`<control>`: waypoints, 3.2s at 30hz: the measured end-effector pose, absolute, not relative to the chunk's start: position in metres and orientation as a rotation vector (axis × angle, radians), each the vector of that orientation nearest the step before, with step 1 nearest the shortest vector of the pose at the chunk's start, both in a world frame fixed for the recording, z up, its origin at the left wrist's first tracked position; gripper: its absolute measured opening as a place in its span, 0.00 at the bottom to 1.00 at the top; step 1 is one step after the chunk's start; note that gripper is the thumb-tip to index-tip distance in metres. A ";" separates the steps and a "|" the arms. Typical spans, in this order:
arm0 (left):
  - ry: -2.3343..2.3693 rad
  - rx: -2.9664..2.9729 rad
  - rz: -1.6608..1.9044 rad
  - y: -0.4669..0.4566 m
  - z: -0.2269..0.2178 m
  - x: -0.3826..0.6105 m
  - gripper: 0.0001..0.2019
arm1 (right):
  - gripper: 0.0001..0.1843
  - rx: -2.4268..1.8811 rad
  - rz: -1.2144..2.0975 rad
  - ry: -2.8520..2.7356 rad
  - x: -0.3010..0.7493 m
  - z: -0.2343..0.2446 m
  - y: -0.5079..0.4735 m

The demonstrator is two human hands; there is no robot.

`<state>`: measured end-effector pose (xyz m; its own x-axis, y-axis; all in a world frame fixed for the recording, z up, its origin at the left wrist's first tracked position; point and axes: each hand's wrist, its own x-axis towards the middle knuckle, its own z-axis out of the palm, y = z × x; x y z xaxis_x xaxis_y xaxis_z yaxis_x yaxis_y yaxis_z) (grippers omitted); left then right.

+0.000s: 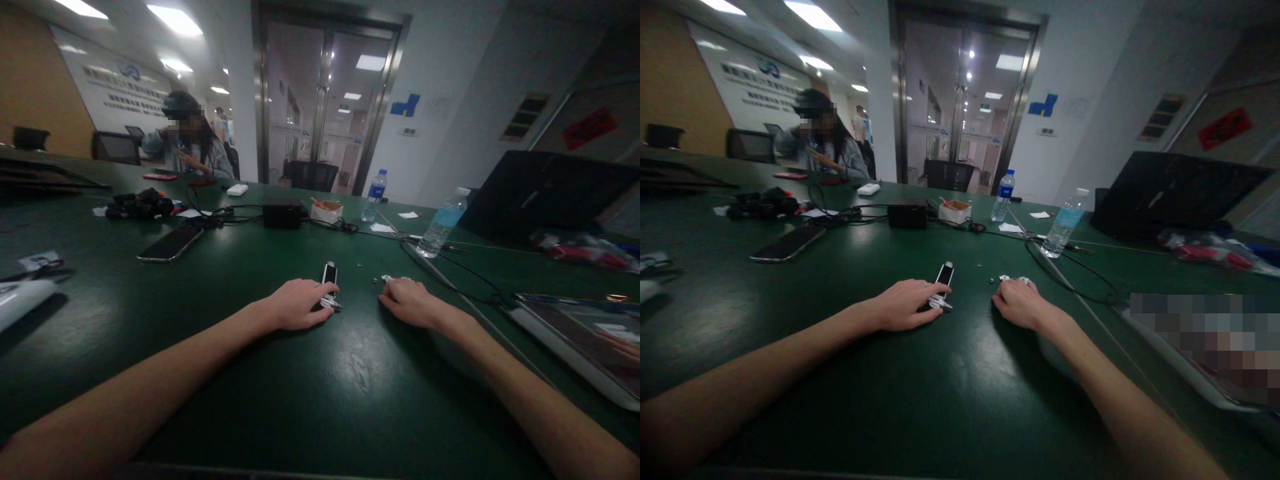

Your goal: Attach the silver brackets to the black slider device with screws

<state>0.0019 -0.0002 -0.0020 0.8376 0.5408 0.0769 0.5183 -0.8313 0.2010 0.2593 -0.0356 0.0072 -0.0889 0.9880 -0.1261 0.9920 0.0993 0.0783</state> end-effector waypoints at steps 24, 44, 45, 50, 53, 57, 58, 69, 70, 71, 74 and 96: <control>0.807 2.839 0.218 0.001 -0.005 0.002 0.21 | 0.12 1.958 -0.248 2.289 0.263 0.018 -0.037; 0.806 2.856 0.222 0.003 -0.007 0.002 0.21 | 0.10 2.025 -0.230 2.294 0.262 0.018 -0.036; 0.805 2.853 0.224 0.003 -0.007 0.002 0.21 | 0.10 2.024 -0.204 2.299 0.263 0.017 -0.035; 0.790 2.844 0.227 0.003 -0.007 0.001 0.21 | 0.10 2.003 -0.178 2.322 0.264 0.017 -0.035; 0.790 2.838 0.227 0.003 -0.006 0.001 0.21 | 0.11 1.998 -0.288 2.321 0.261 0.019 -0.036; 0.796 2.843 0.220 0.003 -0.006 0.001 0.21 | 0.12 1.990 -0.317 2.310 0.258 0.021 -0.038; 0.798 2.849 0.219 0.003 -0.006 0.001 0.21 | 0.12 1.991 -0.309 2.307 0.257 0.021 -0.038; 0.803 2.866 0.228 0.003 -0.007 0.002 0.21 | 0.11 1.986 -0.212 2.649 0.245 0.009 -0.040; 0.800 2.872 0.229 0.003 -0.007 0.002 0.21 | 0.11 1.973 -0.230 2.711 0.242 0.007 -0.041; 0.799 2.881 0.230 0.003 -0.007 0.002 0.21 | 0.11 1.945 -0.258 2.776 0.239 0.005 -0.042; 0.798 2.904 0.230 0.002 -0.007 0.002 0.20 | 0.10 1.806 -0.385 2.936 0.229 0.000 -0.046; 0.802 2.913 0.233 0.002 -0.007 0.002 0.19 | 0.07 1.828 -0.602 2.986 0.216 -0.009 -0.051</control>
